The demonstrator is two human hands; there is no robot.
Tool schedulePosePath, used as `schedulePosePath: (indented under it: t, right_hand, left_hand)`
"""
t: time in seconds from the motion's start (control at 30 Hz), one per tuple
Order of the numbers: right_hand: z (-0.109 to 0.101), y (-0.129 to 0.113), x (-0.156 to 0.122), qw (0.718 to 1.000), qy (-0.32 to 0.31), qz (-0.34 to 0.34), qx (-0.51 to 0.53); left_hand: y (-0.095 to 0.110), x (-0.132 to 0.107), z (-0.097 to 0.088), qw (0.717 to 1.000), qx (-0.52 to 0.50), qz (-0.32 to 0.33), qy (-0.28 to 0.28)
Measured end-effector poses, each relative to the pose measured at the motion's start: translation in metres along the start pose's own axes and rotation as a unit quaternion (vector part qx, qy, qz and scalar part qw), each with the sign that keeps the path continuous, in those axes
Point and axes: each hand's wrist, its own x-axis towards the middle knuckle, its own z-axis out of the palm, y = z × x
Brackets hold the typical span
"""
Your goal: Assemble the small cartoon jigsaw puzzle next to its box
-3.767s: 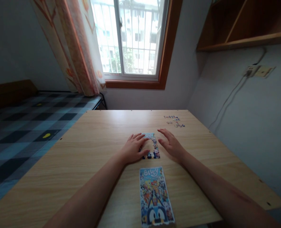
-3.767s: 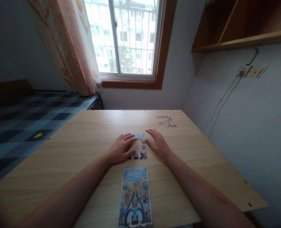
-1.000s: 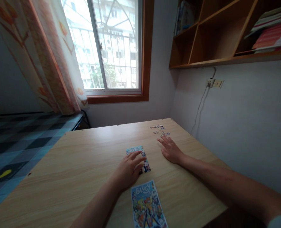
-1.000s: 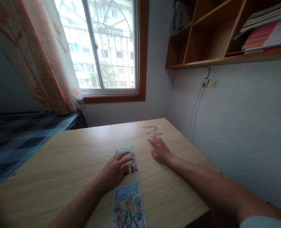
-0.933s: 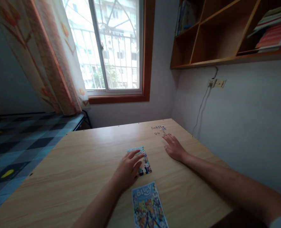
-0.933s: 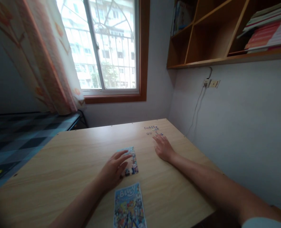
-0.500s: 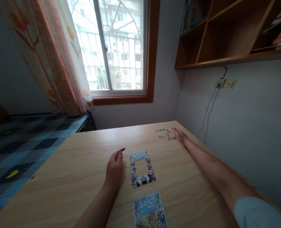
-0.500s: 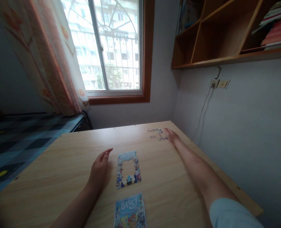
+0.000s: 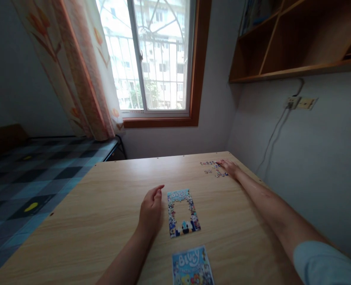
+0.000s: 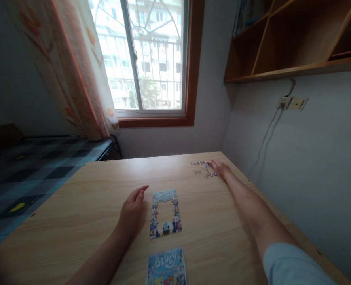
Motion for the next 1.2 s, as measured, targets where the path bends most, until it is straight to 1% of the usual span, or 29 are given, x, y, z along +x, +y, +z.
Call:
schedulePosePath:
  t: [0.1, 0.23, 0.3, 0.43, 0.63, 0.8, 0.93, 1.2]
  right_hand:
    - [0.002, 0.001, 0.002, 0.999, 0.010, 0.050, 0.017]
    - [0.001, 0.005, 0.003, 0.988, 0.042, 0.148, 0.016]
    - [0.000, 0.008, 0.002, 0.983, 0.052, 0.174, 0.009]
    - [-0.001, 0.010, -0.003, 0.980, 0.062, 0.189, -0.005]
    - [0.000, 0.008, -0.017, 0.975, 0.062, 0.212, -0.009]
    - [-0.002, 0.008, -0.034, 0.970, 0.079, 0.230, -0.009]
    - [-0.005, 0.007, -0.049, 0.971, 0.086, 0.222, -0.007]
    - [-0.014, -0.004, -0.079, 0.970, 0.094, 0.226, 0.001]
  left_hand:
    - [0.002, 0.000, 0.000, 1.000, 0.011, 0.006, -0.002]
    - [0.003, -0.001, 0.000, 1.000, 0.012, 0.004, 0.007]
    - [0.004, -0.001, 0.000, 1.000, 0.014, 0.009, 0.009]
    - [0.004, 0.000, 0.000, 1.000, 0.015, 0.016, 0.015]
    - [0.004, 0.000, 0.001, 1.000, 0.011, 0.004, 0.021]
    - [0.002, 0.002, 0.003, 1.000, 0.007, 0.003, 0.020]
    - [0.002, 0.003, 0.003, 1.000, 0.007, 0.003, 0.018]
    - [0.005, 0.001, 0.002, 1.000, 0.013, 0.024, 0.015]
